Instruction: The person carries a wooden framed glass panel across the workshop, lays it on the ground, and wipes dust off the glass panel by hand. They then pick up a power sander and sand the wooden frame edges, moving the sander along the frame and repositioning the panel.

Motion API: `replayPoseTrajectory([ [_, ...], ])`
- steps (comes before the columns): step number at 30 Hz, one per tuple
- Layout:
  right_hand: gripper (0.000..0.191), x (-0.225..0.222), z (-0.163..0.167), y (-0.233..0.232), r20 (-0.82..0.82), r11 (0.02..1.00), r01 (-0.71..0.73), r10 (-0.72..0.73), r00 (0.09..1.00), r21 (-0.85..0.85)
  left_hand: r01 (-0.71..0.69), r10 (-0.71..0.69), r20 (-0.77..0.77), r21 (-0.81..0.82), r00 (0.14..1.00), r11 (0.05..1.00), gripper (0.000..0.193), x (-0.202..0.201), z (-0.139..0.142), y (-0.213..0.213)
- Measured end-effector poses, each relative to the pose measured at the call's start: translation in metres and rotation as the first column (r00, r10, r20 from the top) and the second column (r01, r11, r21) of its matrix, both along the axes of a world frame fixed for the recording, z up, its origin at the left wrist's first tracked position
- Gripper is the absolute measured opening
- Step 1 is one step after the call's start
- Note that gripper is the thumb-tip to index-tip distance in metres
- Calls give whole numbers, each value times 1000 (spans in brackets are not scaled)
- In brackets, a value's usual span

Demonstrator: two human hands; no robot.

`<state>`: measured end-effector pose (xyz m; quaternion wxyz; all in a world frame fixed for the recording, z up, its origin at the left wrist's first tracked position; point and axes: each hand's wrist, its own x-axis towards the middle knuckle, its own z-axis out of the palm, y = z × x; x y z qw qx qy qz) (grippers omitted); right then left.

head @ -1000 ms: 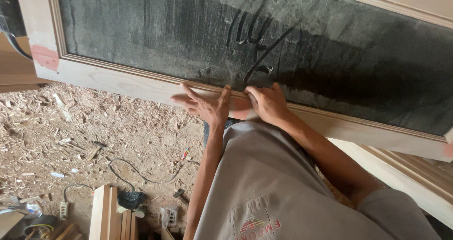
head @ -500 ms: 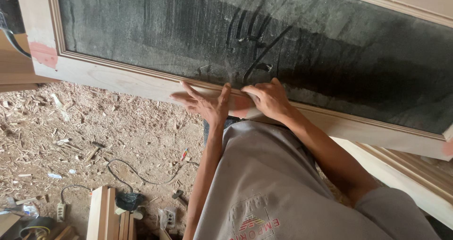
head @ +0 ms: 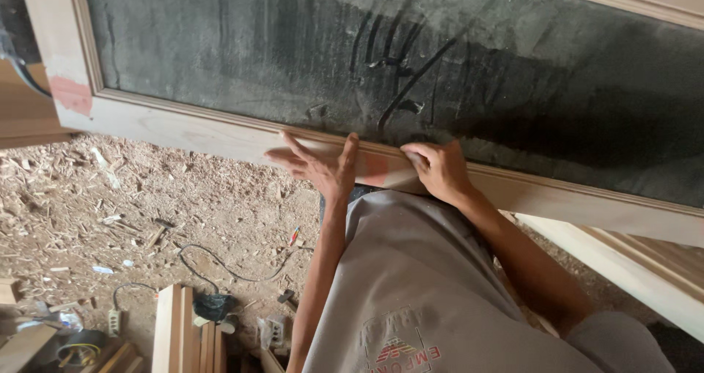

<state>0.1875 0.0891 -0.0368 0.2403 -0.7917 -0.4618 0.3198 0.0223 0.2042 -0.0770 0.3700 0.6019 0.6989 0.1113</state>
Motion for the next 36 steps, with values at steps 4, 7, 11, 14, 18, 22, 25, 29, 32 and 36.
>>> replayPoseTrajectory([
  [4,17,10,-10,-20,-16,995,58,-57,998,75,9,-10,-17,-31,1000,999,142,0,-12,-6],
  [7,23,11,-22,-39,98,996,41,-49,994,84,-14,13,-17,-79,1000,997,133,-2,-25,-12],
  [11,36,15,-37,-61,177,996,-75,67,982,43,53,-53,-130,-5,990,999,128,-7,-44,-20],
  [14,46,16,-47,-66,173,989,-112,95,980,95,58,-58,-143,-4,988,998,127,-13,-55,-26],
  [18,51,13,-51,-64,163,986,-160,152,975,39,64,-63,-111,10,992,998,124,-22,-67,-33],
  [22,53,11,-51,-56,206,971,-238,229,951,19,56,-57,-158,-12,986,998,121,-26,-70,-32],
  [25,50,9,-51,-48,269,958,-285,273,924,7,-9,4,-92,-56,996,998,122,-27,-67,-28],
  [29,51,1,-55,-31,280,947,-320,315,907,-30,-23,18,-69,-69,997,997,120,-26,-61,-26],
  [32,55,-10,-55,-16,253,938,-342,343,904,-50,-49,44,-43,-112,998,992,117,-28,-58,-26],
  [36,59,-30,-55,12,256,918,-378,396,882,-119,21,-20,4,-106,1000,994,110,-48,-53,-21],
])
